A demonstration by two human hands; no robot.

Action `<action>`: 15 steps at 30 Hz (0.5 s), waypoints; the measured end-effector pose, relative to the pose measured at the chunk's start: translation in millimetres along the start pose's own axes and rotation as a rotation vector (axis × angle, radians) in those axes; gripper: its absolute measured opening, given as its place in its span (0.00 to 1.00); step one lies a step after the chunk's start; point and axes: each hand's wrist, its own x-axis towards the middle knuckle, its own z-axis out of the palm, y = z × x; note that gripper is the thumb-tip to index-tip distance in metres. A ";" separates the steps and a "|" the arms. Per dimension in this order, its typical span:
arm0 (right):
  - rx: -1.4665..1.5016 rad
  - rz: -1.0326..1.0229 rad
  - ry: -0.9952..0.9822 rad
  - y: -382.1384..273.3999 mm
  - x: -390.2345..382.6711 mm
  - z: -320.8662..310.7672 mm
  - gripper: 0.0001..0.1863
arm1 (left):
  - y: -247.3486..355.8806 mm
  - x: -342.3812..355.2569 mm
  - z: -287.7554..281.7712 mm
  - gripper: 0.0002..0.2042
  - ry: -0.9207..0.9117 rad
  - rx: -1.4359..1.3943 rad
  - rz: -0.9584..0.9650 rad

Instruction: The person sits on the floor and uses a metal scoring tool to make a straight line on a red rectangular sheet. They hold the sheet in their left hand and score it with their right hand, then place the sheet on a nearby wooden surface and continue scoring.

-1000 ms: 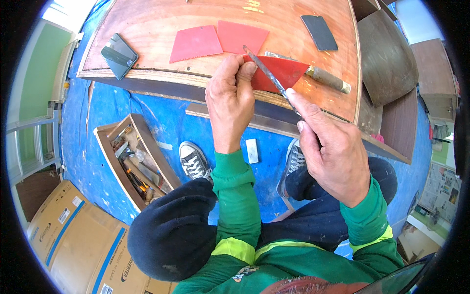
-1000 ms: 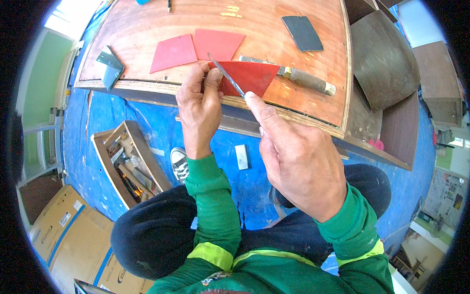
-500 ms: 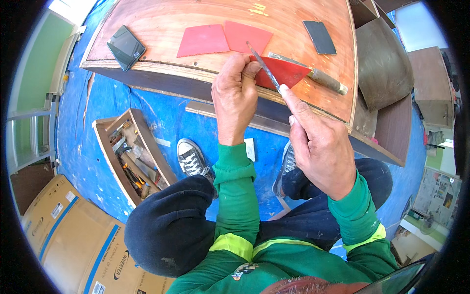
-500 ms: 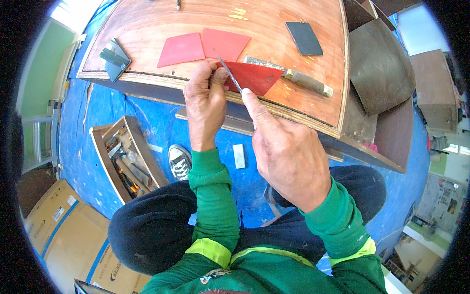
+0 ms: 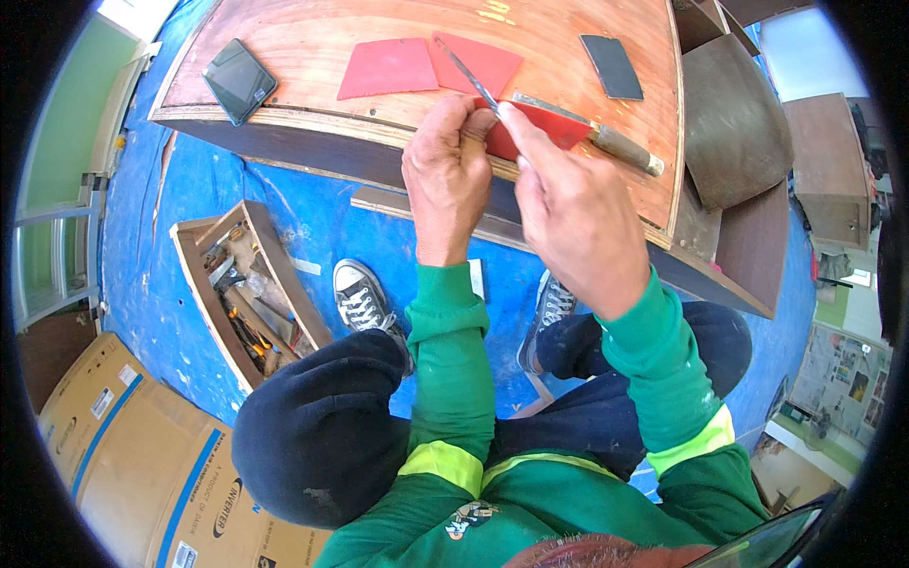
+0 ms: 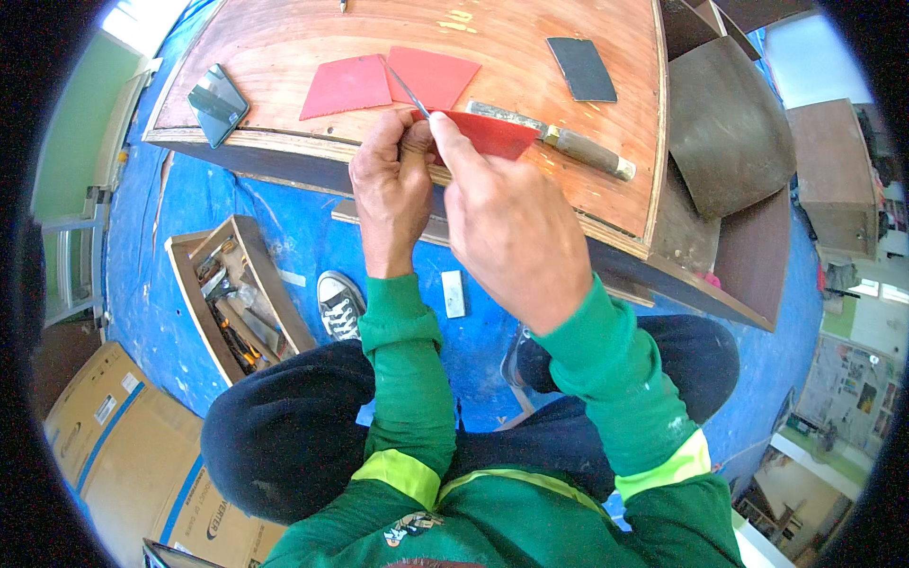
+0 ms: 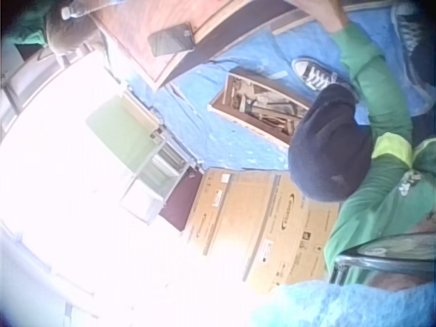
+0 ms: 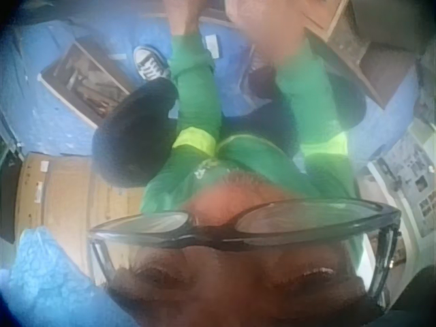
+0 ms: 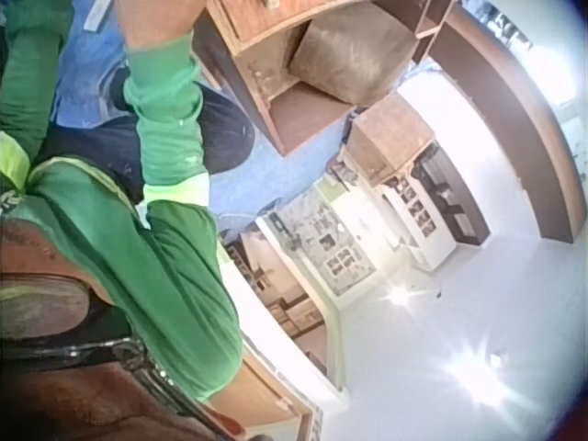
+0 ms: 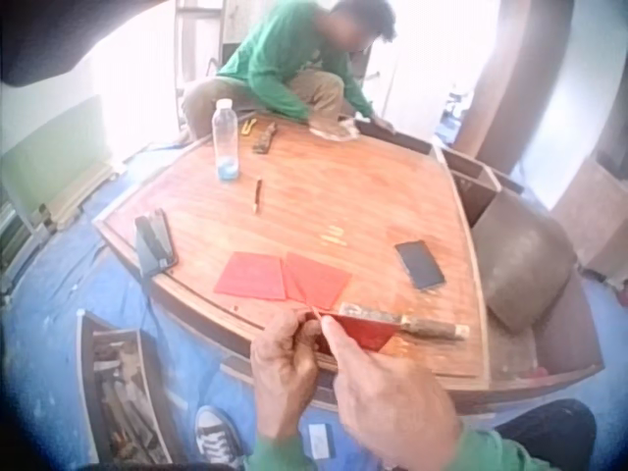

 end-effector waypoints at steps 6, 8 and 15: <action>-0.100 -0.066 0.001 13.1 36.7 17.1 0.25 | 2.2 -0.3 0.7 0.04 0.014 0.030 0.068; -0.085 -0.057 0.007 9.1 38.6 14.6 0.25 | 3.8 -0.2 -0.9 0.04 0.019 0.021 0.060; 0.019 0.010 0.089 -6.4 -7.8 -21.1 0.25 | 12.0 -0.8 -1.0 0.06 0.021 0.114 0.027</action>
